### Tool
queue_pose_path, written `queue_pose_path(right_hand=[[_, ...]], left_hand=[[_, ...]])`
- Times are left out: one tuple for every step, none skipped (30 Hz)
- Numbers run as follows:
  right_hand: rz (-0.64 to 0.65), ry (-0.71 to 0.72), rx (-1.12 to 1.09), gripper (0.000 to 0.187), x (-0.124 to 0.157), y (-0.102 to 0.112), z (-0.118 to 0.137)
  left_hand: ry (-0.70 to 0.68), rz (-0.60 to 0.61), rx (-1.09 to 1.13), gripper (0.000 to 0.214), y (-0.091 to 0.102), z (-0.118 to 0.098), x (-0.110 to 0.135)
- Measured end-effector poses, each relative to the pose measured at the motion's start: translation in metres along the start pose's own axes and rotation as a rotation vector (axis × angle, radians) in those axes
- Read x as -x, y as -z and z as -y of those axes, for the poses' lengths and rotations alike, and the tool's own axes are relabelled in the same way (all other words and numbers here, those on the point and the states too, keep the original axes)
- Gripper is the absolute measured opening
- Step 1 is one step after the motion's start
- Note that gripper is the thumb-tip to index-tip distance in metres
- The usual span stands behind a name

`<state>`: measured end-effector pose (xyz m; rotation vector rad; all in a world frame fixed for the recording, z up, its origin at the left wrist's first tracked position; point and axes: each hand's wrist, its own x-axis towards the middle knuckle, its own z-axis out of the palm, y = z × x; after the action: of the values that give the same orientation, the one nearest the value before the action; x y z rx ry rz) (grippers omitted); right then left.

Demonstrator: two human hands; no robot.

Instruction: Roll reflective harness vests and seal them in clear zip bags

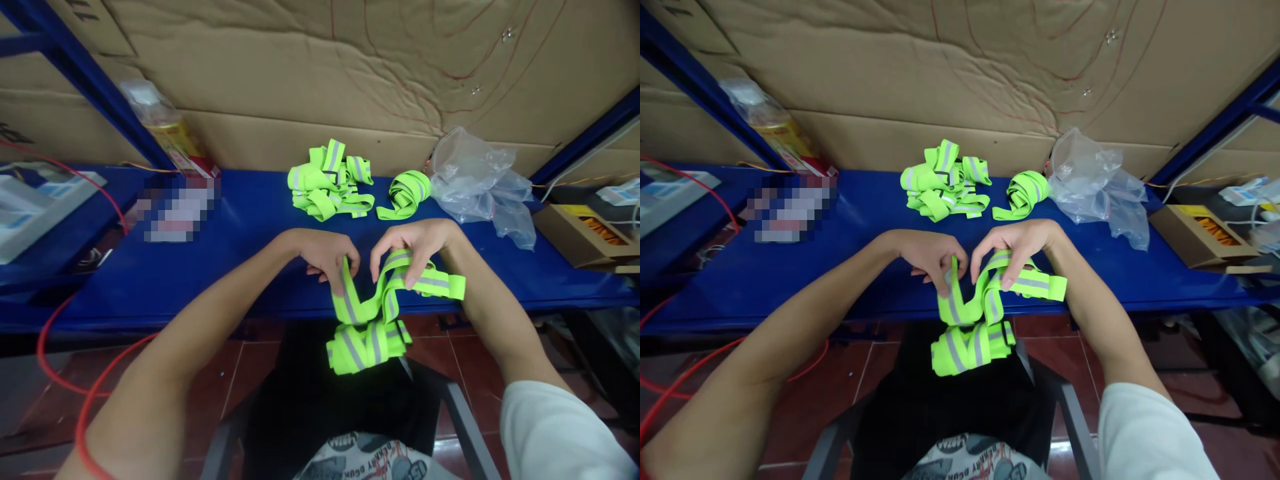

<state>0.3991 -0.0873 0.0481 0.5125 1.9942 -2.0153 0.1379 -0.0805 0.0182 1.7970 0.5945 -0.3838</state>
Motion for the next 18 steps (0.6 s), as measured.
queue_pose_path(right_hand=[[0.003,-0.008,0.007,0.065,-0.005,-0.001,-0.001],[0.0,-0.014,0.015,0.065,-0.009,-0.001,-0.002],[-0.007,-0.018,0.026,0.064,-0.013,0.0,-0.003],[-0.021,-0.015,0.041,0.062,-0.015,0.001,-0.005],[-0.039,-0.003,0.063,0.06,-0.016,0.003,-0.006],[-0.064,0.017,0.087,0.058,-0.016,0.004,-0.007],[-0.097,0.045,0.113,0.056,-0.016,0.005,-0.008],[-0.141,0.08,0.136,0.055,-0.015,0.006,-0.008],[-0.196,0.12,0.153,0.055,-0.015,0.007,-0.008],[-0.26,0.164,0.161,0.055,-0.015,0.007,-0.008],[-0.336,0.212,0.154,0.053,-0.015,0.008,-0.008],[-0.425,0.258,0.137,0.052,-0.016,0.008,-0.008],[-0.528,0.295,0.116,0.05,-0.018,0.01,-0.01],[-0.643,0.32,0.091,0.048,-0.019,0.012,-0.012],[-0.766,0.327,0.065,0.047,-0.02,0.014,-0.015],[-0.886,0.32,0.039,0.047,-0.021,0.018,-0.019],[-0.987,0.301,0.018,0.048,-0.021,0.022,-0.023],[-1.057,0.278,0.001,0.05,-0.021,0.026,-0.026]], left_hand=[[0.002,0.02,-0.011,0.048,0.0,0.0,0.001],[0.0,0.036,-0.017,0.044,0.0,0.0,0.001],[-0.005,0.04,-0.02,0.042,0.0,0.0,0.002],[-0.01,0.03,-0.022,0.041,0.0,0.001,0.003],[-0.017,0.008,-0.028,0.04,0.001,0.001,0.004],[-0.028,-0.023,-0.034,0.039,0.002,0.002,0.004],[-0.048,-0.06,-0.038,0.038,0.002,0.003,0.005],[-0.073,-0.101,-0.035,0.037,0.003,0.004,0.004],[-0.101,-0.143,-0.031,0.036,0.003,0.005,0.003],[-0.129,-0.19,-0.031,0.034,0.003,0.006,0.002],[-0.154,-0.243,-0.04,0.032,0.004,0.008,0.0],[-0.178,-0.3,-0.051,0.03,0.005,0.01,-0.002],[-0.203,-0.359,-0.058,0.028,0.006,0.012,-0.004],[-0.235,-0.414,-0.056,0.026,0.008,0.014,-0.006],[-0.269,-0.455,-0.039,0.023,0.01,0.016,-0.007],[-0.3,-0.476,-0.011,0.021,0.012,0.016,-0.007],[-0.322,-0.477,0.018,0.023,0.013,0.017,-0.007],[-0.33,-0.463,0.037,0.025,0.013,0.016,-0.007]])
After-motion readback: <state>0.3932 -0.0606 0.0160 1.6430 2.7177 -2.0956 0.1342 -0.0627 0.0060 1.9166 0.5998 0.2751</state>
